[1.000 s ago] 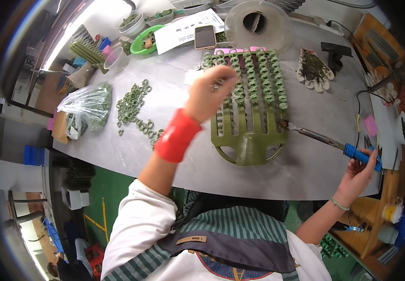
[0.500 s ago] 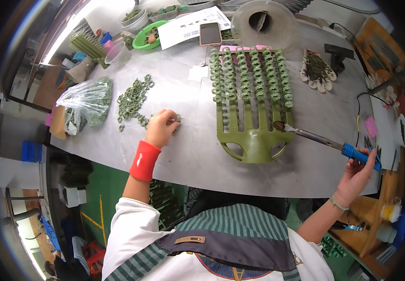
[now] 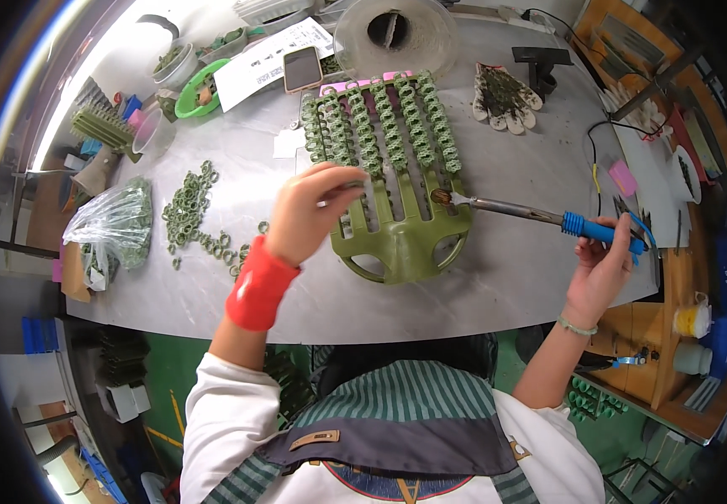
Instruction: The person uses a soldering iron to melt and attach small green plastic rings onto a green plastic holder, picking the rings up one by one from a pile on the workbench.
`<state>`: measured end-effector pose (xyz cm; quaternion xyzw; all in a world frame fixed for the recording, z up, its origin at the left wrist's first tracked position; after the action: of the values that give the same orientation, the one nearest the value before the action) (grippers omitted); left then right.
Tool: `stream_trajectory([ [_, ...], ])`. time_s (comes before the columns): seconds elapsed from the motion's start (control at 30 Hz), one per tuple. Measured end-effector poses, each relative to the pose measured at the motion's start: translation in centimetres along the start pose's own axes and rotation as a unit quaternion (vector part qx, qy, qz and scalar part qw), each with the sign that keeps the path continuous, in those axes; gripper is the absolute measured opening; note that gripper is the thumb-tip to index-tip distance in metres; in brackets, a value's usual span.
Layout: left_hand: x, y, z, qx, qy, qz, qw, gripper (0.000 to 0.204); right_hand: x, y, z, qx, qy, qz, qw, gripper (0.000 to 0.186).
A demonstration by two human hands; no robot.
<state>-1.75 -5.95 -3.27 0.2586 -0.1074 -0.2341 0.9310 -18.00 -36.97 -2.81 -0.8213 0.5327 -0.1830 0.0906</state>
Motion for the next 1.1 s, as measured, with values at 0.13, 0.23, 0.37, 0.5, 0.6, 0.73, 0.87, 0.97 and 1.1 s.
stream_trajectory([
  [0.13,3.3,-4.0,1.8,0.064,-0.05,0.006,0.997,0.019,-0.3,-0.8,0.4,0.011,-0.002,0.01,1.0,0.037],
  [0.23,4.9,-6.0,1.4,0.168,-0.202,0.105,0.959,0.017,-0.4,-1.1,1.1,0.028,-0.011,0.017,0.999,0.036],
  [0.37,5.7,-7.6,1.0,0.233,-0.218,0.117,0.94,0.017,-0.2,-1.3,2.2,0.045,-0.015,0.012,0.999,0.035],
  [0.5,5.9,-8.1,0.7,0.237,-0.212,0.111,0.942,0.016,-0.1,-1.6,2.6,0.055,-0.023,0.007,0.998,0.035],
  [0.6,5.9,-7.8,0.1,0.233,-0.21,0.113,0.943,0.017,-0.1,-1.3,2.0,0.044,-0.016,-0.01,0.999,0.035],
  [0.73,5.5,-7.4,0.1,0.237,-0.188,0.121,0.946,0.019,0.2,-0.2,1.1,0.014,-0.002,-0.002,1.0,0.035],
  [0.87,4.6,-3.8,1.1,0.128,-0.194,0.128,0.964,0.022,0.4,0.5,0.5,0.018,-0.017,0.015,1.0,0.034],
  [0.97,1.9,2.5,-2.7,0.033,0.014,0.17,0.985,0.018,0.1,0.7,0.3,0.027,-0.015,-0.006,1.0,0.034],
  [1.1,-3.0,9.3,-9.6,0.269,0.258,0.076,0.925,0.028,-0.5,-0.1,0.0,0.017,-0.02,-0.024,0.999,0.035],
])
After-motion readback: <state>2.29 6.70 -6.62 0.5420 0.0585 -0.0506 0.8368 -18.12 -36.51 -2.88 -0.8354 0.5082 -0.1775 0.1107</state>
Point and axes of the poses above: each hand's wrist, its own x-axis towards the middle knuckle, its own y-axis out of the back of the hand, z = x × y, the point moved 1 cm from there along x, towards the middle knuckle, and after that the axes turned 11 degrees about y, right-handed, at the moved point
